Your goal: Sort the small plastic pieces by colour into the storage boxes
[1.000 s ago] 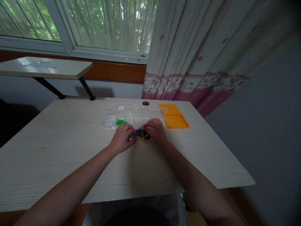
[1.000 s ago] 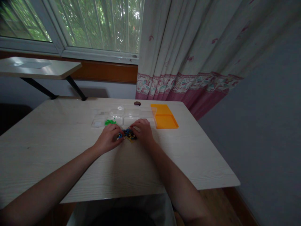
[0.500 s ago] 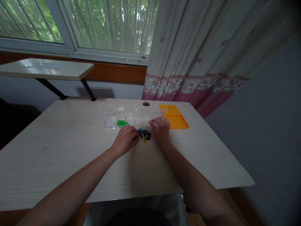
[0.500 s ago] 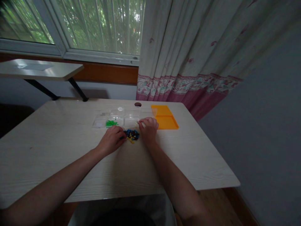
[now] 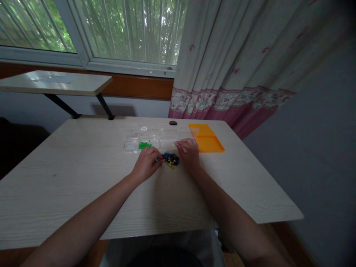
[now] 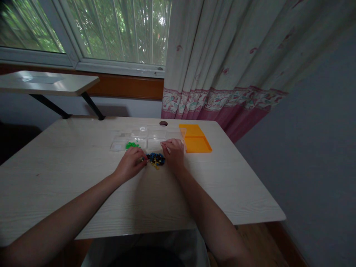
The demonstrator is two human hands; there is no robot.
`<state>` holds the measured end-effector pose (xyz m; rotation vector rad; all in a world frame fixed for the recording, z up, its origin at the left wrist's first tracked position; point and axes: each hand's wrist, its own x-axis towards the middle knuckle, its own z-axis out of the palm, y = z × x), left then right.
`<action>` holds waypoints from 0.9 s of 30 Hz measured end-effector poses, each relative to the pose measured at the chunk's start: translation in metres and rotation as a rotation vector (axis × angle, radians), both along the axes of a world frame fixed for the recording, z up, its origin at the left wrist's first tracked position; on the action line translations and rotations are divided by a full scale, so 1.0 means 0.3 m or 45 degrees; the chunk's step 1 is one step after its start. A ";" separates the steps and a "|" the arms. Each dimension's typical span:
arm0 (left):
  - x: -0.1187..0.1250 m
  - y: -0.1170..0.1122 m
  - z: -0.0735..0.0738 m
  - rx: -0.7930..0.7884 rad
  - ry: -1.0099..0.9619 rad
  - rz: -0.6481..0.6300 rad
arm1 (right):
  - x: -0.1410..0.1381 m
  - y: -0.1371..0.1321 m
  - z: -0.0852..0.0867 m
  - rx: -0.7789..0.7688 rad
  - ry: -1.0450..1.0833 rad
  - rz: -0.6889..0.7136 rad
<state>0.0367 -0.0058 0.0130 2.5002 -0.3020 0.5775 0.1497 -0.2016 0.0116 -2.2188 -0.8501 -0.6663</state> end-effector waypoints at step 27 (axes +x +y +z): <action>0.027 0.022 -0.028 -0.250 -0.039 0.039 | -0.065 0.035 0.012 -0.143 -0.057 0.417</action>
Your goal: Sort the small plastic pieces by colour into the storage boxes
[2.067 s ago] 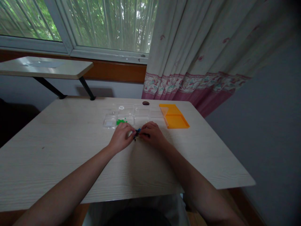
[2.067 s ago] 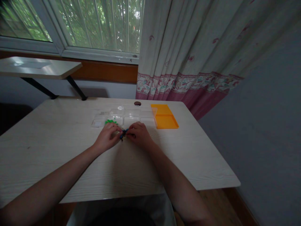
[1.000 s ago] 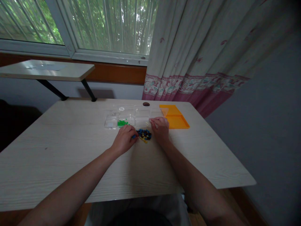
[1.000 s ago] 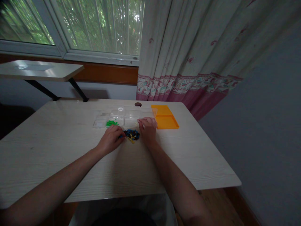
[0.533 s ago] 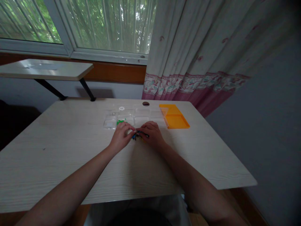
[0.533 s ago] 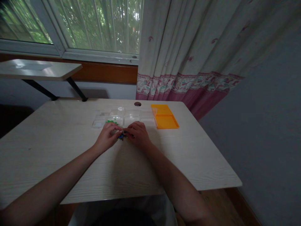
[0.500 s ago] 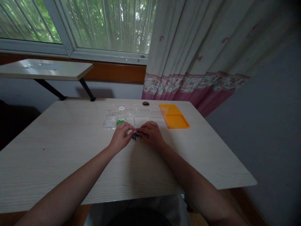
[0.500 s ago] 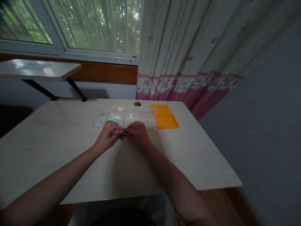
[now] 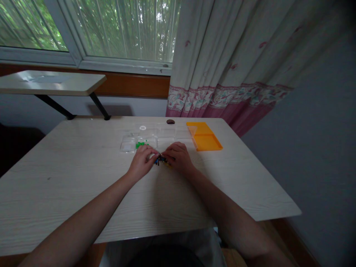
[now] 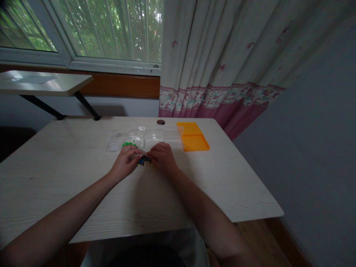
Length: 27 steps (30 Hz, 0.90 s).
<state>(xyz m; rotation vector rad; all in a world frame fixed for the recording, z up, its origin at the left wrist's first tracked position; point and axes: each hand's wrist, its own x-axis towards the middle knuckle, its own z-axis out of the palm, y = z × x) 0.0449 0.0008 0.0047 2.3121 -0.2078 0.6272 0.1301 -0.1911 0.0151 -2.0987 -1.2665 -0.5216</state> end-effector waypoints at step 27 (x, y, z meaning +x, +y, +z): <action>-0.025 -0.034 0.017 0.421 0.105 -0.176 | 0.068 -0.024 -0.032 0.083 0.075 -0.447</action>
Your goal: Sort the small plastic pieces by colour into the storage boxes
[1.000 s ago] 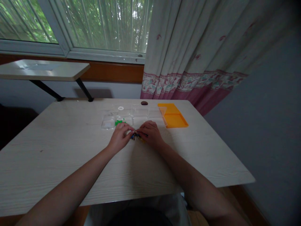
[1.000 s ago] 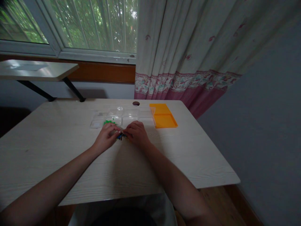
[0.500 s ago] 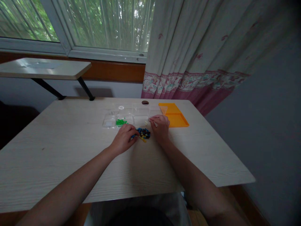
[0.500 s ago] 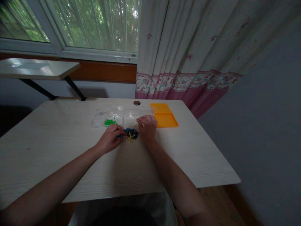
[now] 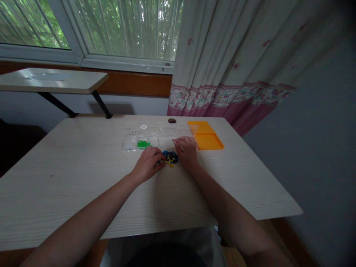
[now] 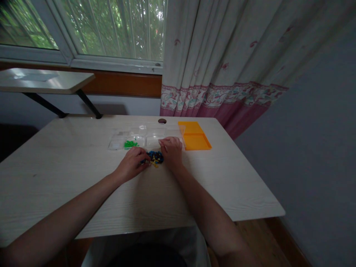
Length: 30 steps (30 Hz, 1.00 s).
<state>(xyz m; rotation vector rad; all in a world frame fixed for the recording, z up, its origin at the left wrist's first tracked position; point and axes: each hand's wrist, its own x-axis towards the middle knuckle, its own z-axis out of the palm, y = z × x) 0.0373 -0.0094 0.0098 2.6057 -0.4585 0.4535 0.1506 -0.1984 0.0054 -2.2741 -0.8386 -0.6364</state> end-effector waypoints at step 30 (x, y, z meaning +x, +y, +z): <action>0.048 0.044 -0.044 -0.548 -0.157 0.165 | -0.078 0.031 0.027 -0.077 -0.164 0.496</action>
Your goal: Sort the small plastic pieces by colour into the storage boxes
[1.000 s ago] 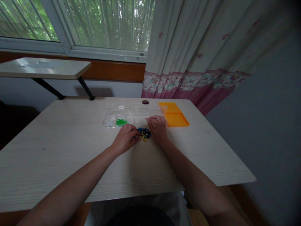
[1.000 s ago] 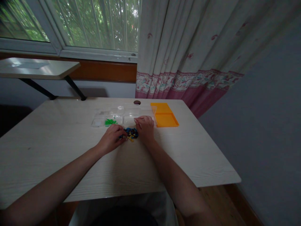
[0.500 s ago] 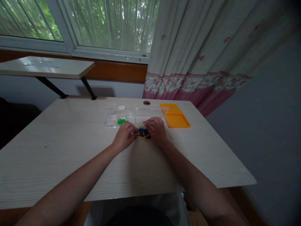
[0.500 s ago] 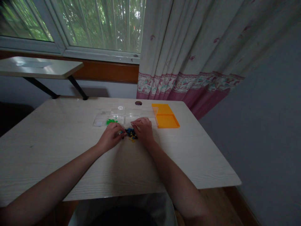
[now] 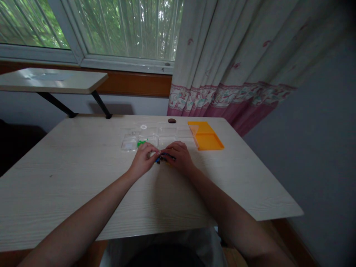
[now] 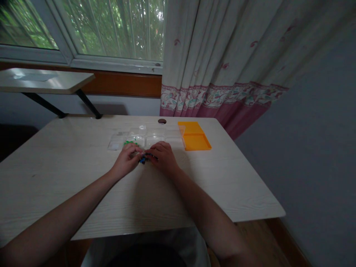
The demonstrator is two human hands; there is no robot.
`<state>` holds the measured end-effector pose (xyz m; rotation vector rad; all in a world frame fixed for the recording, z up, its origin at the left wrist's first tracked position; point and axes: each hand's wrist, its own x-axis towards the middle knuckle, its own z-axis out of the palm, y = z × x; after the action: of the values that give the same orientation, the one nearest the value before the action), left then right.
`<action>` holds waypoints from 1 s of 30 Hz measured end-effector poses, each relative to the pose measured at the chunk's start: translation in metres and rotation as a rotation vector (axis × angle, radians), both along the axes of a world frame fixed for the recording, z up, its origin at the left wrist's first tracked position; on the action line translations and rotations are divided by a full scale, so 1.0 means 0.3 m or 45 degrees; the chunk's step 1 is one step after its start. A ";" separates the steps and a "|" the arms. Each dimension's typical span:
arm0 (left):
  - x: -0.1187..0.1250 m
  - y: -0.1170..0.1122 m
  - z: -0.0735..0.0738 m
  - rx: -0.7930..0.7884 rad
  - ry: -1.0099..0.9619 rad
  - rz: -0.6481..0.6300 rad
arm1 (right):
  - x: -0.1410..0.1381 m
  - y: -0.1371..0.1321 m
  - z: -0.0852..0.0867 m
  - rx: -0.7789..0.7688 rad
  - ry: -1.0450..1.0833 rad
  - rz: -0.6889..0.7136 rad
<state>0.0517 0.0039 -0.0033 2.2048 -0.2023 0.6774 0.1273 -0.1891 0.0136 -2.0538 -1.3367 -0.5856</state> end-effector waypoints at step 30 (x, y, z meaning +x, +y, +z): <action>-0.051 -0.028 0.063 0.395 0.015 -0.052 | 0.104 -0.056 -0.041 0.146 0.138 -0.634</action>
<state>0.0363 -0.0045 0.0155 2.4914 -0.3667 0.6449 0.1586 -0.2059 0.0013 -2.2912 -0.7072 -0.7288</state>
